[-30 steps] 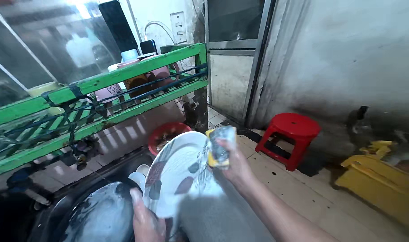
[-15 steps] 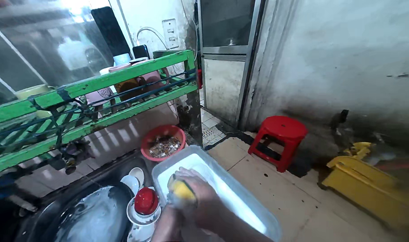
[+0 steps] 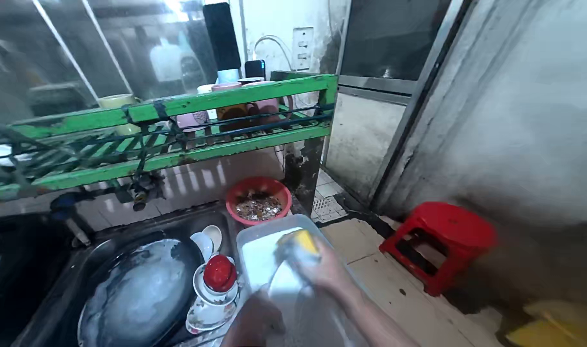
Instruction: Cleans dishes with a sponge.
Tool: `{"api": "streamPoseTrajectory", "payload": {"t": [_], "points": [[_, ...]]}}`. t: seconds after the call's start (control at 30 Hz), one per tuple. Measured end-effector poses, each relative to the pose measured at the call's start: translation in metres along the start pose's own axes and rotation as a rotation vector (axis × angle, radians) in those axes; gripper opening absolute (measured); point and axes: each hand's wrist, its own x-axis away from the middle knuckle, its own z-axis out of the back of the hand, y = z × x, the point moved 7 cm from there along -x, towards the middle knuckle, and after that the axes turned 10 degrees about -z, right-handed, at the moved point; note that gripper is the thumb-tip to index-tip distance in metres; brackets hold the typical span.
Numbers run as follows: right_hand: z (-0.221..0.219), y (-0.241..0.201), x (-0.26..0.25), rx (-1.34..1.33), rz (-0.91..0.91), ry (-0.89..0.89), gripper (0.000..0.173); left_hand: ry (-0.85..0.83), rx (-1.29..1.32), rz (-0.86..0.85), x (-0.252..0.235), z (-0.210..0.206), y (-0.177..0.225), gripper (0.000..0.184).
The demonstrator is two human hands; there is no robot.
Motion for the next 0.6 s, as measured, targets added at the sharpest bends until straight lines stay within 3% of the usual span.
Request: {"api": "streamPoseTrajectory", "payload": {"t": [0.07, 0.1, 0.23, 0.3, 0.4, 0.5, 0.6], "points": [[0.024, 0.040, -0.021, -0.069, -0.192, 0.127, 0.072, 0.141, 0.156, -0.053, 0.003, 0.006, 0.005, 0.040], [0.029, 0.047, -0.019, -0.071, -0.178, 0.181, 0.072, 0.198, 0.220, -0.109, 0.002, 0.009, 0.008, 0.037], [0.003, 0.007, 0.039, 0.101, 0.346, 0.216, 0.059, 0.237, 0.317, -0.408, -0.016, 0.015, 0.009, 0.019], [-0.005, -0.011, 0.047, 0.113, 0.442, 0.208, 0.056, 0.227, 0.256, -0.433, -0.013, 0.003, 0.007, 0.017], [0.018, 0.010, 0.008, -0.019, 0.135, 0.275, 0.071, 0.258, 0.114, -0.248, 0.009, -0.022, 0.014, 0.032], [0.027, 0.026, 0.005, -0.067, 0.026, 0.318, 0.071, 0.316, 0.232, -0.350, 0.009, -0.014, 0.028, 0.042], [-0.001, 0.000, 0.052, 0.014, 0.365, 0.214, 0.064, 0.352, 0.223, -0.417, 0.004, 0.000, 0.037, 0.044]]}}
